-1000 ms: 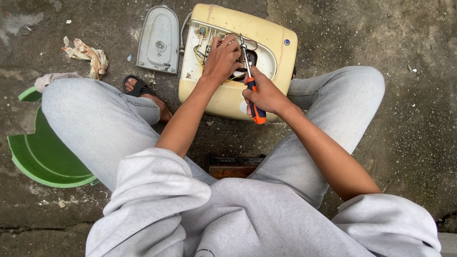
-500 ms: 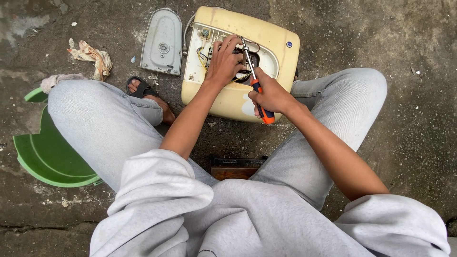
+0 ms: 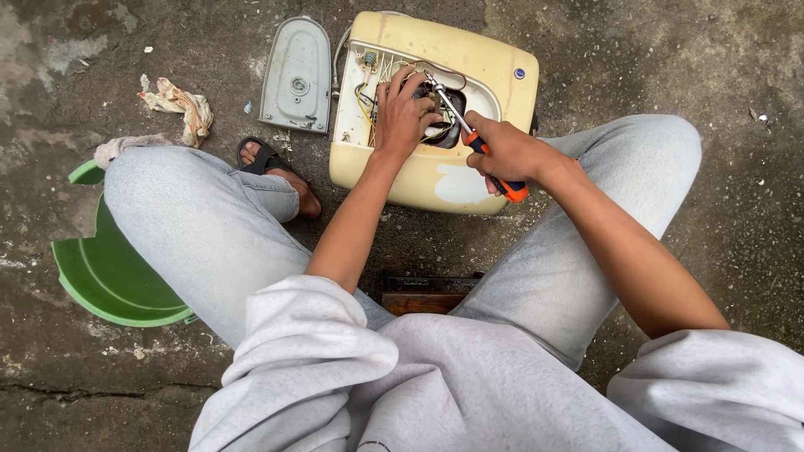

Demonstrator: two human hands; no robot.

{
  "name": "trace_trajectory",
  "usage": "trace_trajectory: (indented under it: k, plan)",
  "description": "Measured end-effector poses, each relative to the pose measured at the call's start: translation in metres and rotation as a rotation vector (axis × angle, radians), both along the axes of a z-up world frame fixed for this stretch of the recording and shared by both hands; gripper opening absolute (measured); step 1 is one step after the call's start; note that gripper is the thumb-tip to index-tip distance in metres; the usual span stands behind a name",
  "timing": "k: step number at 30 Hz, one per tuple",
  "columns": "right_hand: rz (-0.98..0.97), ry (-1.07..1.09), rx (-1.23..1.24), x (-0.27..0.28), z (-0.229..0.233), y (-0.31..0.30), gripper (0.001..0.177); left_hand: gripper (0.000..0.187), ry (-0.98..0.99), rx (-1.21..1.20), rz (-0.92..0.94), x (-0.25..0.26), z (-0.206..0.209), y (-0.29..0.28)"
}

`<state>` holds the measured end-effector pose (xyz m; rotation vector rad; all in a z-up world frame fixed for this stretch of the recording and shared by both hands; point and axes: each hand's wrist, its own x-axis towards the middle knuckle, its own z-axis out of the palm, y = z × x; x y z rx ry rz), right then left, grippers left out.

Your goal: Repairing the internal electrical components and wiring of a small appliance using a screwdriver while sitting on the ground.

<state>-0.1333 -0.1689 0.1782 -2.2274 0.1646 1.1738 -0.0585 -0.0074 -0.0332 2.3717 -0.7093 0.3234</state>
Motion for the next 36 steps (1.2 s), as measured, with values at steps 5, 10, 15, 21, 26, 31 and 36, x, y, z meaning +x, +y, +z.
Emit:
trace_trajectory:
  k: [5,10,15,21,26,31,36]
  plan:
    - [0.048,0.068,-0.097,0.009,0.027,0.002,0.048,0.015,0.071,-0.011,0.037,-0.003,0.003,-0.001]
    - [0.184,0.053,-0.14,0.017,0.025,-0.009,0.055,0.013,0.133,-0.016,0.06,-0.007,0.007,-0.001]
    - [0.291,-0.007,-0.115,0.023,0.02,-0.019,0.022,0.014,0.103,-0.059,0.087,-0.012,0.003,0.0]
    - [0.301,-0.039,-0.185,0.021,0.022,-0.021,0.029,0.017,0.112,-0.037,0.082,-0.015,0.006,0.001]
    - [0.268,-0.02,-0.182,0.02,0.03,-0.019,0.036,0.023,0.118,0.008,0.074,-0.019,0.003,0.002]
    - [0.225,0.027,-0.205,0.019,0.042,-0.012,0.062,0.022,0.094,0.0,0.084,-0.02,-0.002,0.002]
    - [0.272,-0.026,-0.207,0.021,0.039,-0.017,0.042,0.021,0.068,0.016,0.124,-0.022,0.001,-0.005]
